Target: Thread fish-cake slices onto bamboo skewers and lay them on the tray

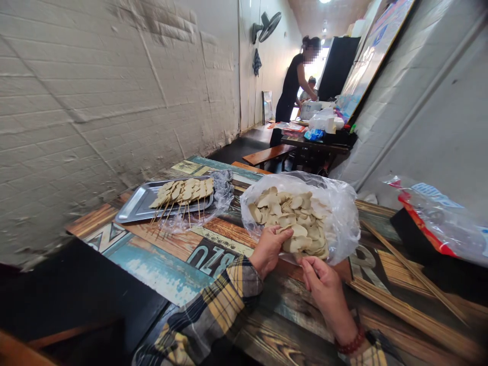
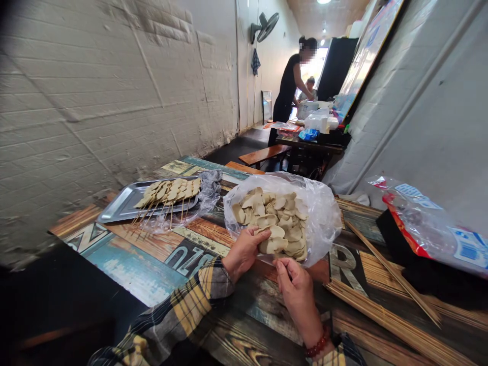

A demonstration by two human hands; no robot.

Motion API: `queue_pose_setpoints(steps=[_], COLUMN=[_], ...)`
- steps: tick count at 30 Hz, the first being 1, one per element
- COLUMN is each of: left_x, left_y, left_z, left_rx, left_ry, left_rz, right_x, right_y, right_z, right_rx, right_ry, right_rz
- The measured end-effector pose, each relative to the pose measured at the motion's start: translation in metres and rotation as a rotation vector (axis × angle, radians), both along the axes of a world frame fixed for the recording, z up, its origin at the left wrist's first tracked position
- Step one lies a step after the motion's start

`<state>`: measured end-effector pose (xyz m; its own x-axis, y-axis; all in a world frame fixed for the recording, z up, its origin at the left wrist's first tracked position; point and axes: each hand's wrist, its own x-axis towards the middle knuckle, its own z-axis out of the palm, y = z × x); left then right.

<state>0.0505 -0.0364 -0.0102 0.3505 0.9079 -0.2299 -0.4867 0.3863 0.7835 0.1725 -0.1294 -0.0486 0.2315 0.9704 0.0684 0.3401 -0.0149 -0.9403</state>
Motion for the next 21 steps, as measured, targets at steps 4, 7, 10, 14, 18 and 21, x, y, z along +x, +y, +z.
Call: queue_pose_setpoints(steps=[4,7,10,14,18,21], left_x=[-0.0004,-0.0007,-0.0008,-0.0007,-0.0007,-0.0007], left_y=[0.0013,0.0022,0.0026,0.0032,0.0038,0.0035], left_z=[-0.0002,0.0010,0.0018,-0.0002,-0.0034,-0.0035], left_rx=[-0.017,-0.034,-0.051,-0.059,-0.048,-0.053], left_ry=[-0.013,-0.046,-0.066,-0.078,-0.071,-0.056], left_rz=[-0.006,-0.005,-0.002,0.020,0.001,-0.002], right_x=[-0.0010,-0.0013,-0.0010,-0.0006,-0.0011,-0.0020], right_y=[0.0000,0.0000,-0.0002,-0.0004,-0.0006,-0.0010], right_z=[0.0015,0.0022,0.0027,0.0025,0.0019,0.0025], right_rx=[0.004,0.003,0.004,0.002,0.016,0.013], right_ry=[0.017,0.033,0.022,-0.009,-0.006,0.002], right_rz=[-0.001,0.007,0.009,0.019,0.015,0.002])
